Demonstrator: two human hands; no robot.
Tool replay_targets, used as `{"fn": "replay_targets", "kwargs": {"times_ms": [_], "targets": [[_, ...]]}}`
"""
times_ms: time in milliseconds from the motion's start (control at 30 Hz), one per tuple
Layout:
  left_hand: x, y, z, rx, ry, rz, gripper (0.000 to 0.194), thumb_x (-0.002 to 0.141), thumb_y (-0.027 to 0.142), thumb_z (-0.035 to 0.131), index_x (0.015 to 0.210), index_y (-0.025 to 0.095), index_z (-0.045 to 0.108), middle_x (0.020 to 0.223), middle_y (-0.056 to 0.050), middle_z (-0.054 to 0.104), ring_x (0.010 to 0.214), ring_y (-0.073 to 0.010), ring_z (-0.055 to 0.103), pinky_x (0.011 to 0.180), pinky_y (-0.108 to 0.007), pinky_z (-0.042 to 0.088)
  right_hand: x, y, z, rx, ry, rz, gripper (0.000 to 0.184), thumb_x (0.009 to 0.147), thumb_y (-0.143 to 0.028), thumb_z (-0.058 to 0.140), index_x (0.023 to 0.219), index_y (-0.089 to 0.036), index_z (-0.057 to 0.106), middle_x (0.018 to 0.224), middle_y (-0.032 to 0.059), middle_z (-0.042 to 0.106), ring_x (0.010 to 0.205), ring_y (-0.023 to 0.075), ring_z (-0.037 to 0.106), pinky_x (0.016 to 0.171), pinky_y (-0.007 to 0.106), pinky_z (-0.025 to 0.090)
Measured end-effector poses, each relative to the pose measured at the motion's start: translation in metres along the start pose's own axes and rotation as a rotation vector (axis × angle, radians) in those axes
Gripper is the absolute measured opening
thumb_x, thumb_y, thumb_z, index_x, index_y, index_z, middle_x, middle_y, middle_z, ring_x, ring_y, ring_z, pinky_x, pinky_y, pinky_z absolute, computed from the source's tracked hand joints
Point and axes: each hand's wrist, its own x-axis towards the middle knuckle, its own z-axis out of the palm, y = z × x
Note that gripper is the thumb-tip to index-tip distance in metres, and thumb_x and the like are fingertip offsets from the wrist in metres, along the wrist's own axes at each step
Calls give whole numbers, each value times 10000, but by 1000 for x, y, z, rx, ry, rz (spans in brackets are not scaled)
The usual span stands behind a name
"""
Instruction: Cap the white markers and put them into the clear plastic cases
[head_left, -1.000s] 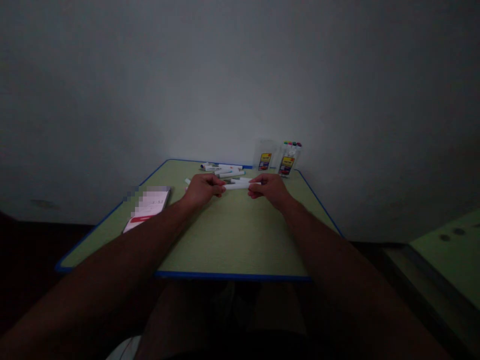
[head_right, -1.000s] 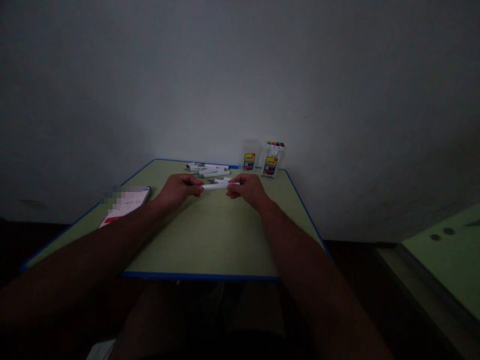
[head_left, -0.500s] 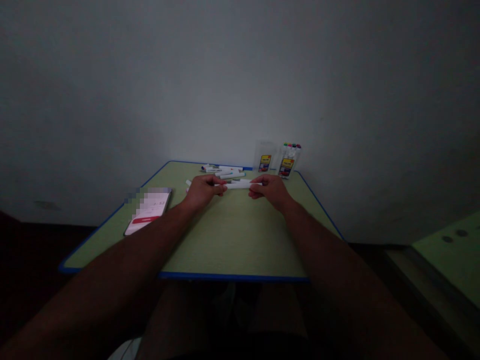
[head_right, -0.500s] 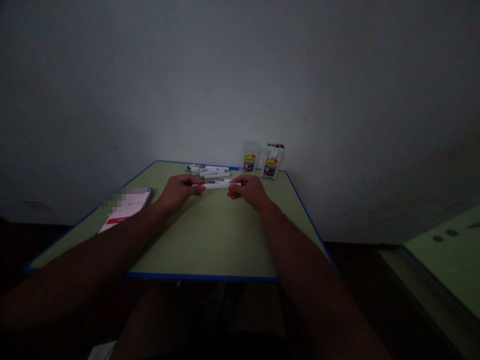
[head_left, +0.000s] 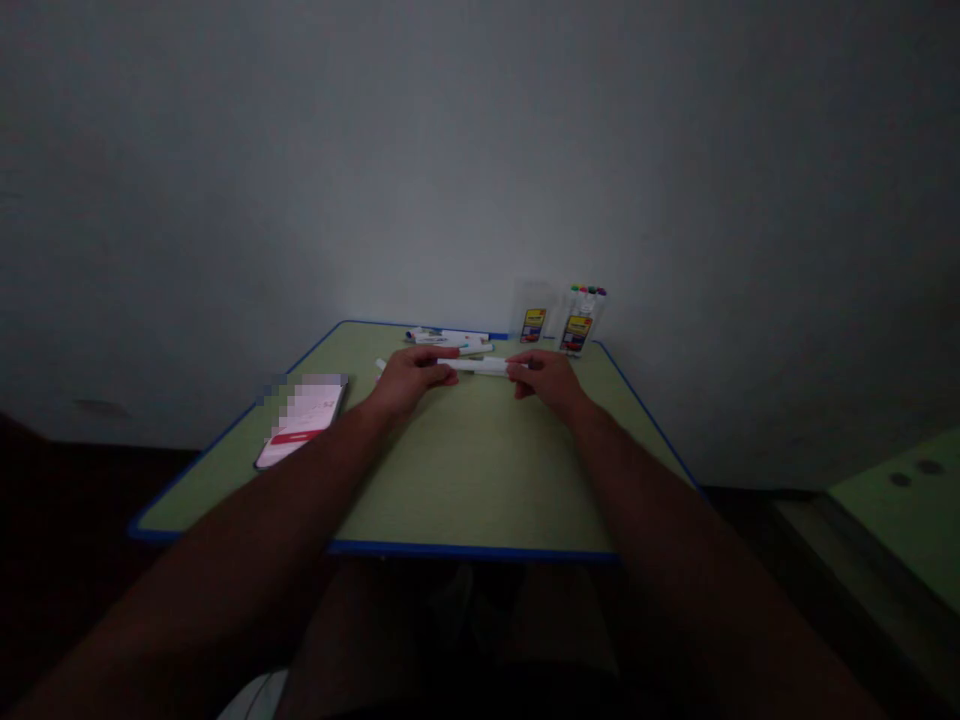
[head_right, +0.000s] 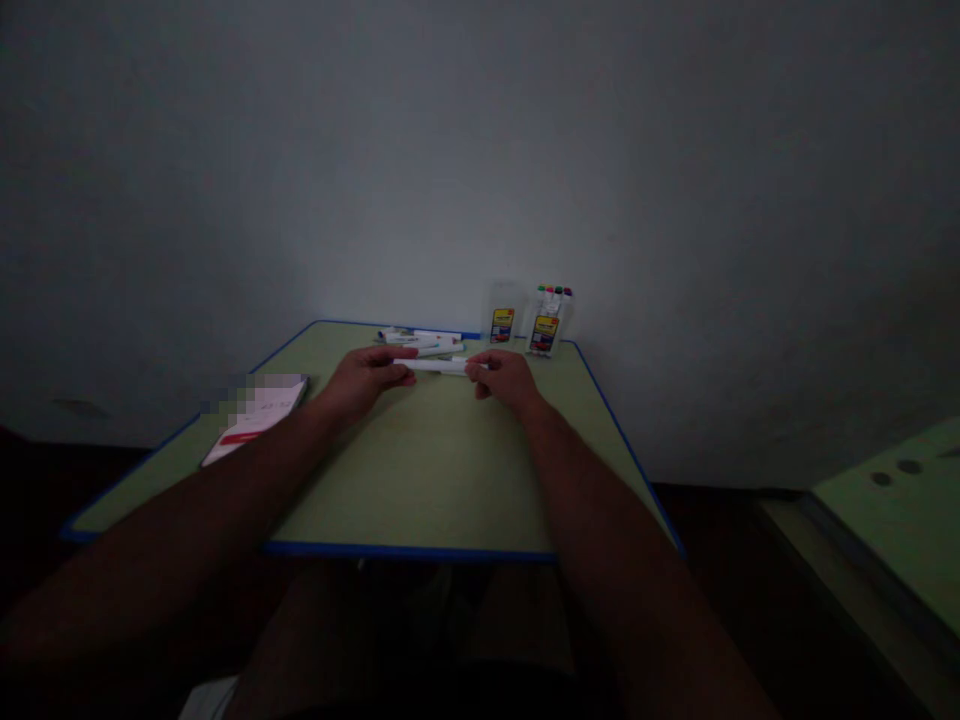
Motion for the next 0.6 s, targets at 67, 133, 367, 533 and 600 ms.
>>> {"fn": "replay_targets", "kwargs": {"times_ms": [67, 133, 367, 533, 600], "targets": [[-1, 3, 2, -52, -3, -27, 251, 705, 26, 724, 942, 77, 787, 933, -116, 755, 730, -159, 709, 853, -365, 619, 0, 1, -1, -34, 6, 3, 203, 729, -282, 804, 867, -140, 756, 602, -7, 668, 432, 103, 598, 438, 224, 535], [-2, 6, 3, -104, -6, -56, 213, 757, 27, 681, 946, 55, 774, 942, -140, 752, 750, -173, 723, 863, -370, 623, 1, 3, -2, -72, 16, 11, 178, 760, -261, 782, 890, -141, 759, 591, -7, 665, 439, 105, 605, 456, 222, 539], [-3, 11, 6, -175, 20, -114, 194, 911, 78, 556, 962, 54, 741, 973, -161, 753, 785, -177, 746, 877, -344, 617, 2, 5, -4, -147, 33, 1, 168, 802, -263, 752, 915, -138, 762, 562, -7, 653, 461, 112, 621, 489, 215, 540], [-3, 9, 4, -100, 5, -128, 199, 910, 99, 586, 1029, 74, 743, 901, -124, 756, 759, -154, 731, 803, -296, 601, 2, 5, -4, -140, 21, -8, 175, 798, -247, 745, 931, -136, 762, 562, -12, 654, 470, 111, 628, 500, 213, 546], [-1, 5, 0, -14, -10, -117, 222, 902, 144, 603, 1063, 88, 746, 780, -83, 732, 650, -136, 684, 688, -281, 576, 2, 4, -4, -133, 18, -9, 171, 800, -246, 739, 929, -135, 758, 557, -16, 649, 464, 110, 624, 490, 210, 542]]}}
